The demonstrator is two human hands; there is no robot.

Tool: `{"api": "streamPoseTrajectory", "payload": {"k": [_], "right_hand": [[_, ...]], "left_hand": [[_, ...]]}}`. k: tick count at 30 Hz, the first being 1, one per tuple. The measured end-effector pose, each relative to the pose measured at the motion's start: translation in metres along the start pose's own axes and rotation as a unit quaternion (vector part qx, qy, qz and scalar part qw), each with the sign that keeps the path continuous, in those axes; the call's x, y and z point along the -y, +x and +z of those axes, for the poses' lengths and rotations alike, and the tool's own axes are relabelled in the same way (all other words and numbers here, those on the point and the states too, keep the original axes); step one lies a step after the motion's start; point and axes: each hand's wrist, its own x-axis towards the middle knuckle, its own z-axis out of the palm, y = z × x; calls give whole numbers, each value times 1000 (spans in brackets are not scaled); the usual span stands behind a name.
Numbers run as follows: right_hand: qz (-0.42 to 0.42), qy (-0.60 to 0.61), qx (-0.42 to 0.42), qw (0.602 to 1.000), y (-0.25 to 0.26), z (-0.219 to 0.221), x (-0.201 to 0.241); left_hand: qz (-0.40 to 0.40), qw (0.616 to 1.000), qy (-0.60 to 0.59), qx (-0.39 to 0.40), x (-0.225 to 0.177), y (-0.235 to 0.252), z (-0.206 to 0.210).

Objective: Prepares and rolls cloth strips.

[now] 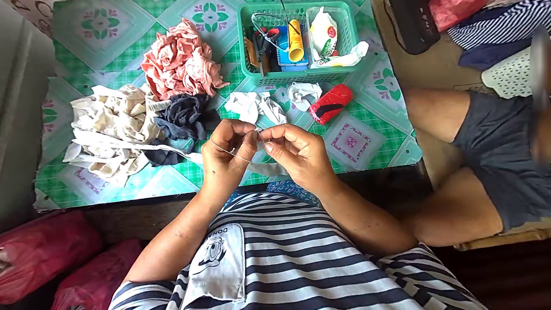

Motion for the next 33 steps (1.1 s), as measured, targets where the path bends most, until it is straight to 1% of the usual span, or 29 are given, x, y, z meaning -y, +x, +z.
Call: {"api": "streamPoseTrajectory", "payload": {"k": [7,15,18,20,22,24,26,30,33], "right_hand": [[6,-1,-5,1000,-1,2,1],[-5,2,-33,999,-3,7,-1],[-28,4,-33,999,0,4,-1],[-52,-29,-30,998,3,-3,-3],[-49,-63,5,997,8,-15,-8],[-19,-42,65,997,10,-25,-14],[-14,-6,84,996,10,-27,-18],[-40,-7,40,998,7,-21,-21],[-52,-14,12,998,7,-17,-20]], "left_hand": [[27,999,36,-3,1,-2,-1],[19,999,35,1,1,-5,0],[-11,1000,-17,19,1,-4,-1],[-56,995,-83,29,2,-3,-4],[-91,986,-135,37,4,-2,-6],[-109,980,-164,40,4,-2,-7],[-109,978,-172,39,4,-1,-7],[-102,978,-181,28,5,1,-6],[-102,974,-204,-2,6,1,-4]]}}
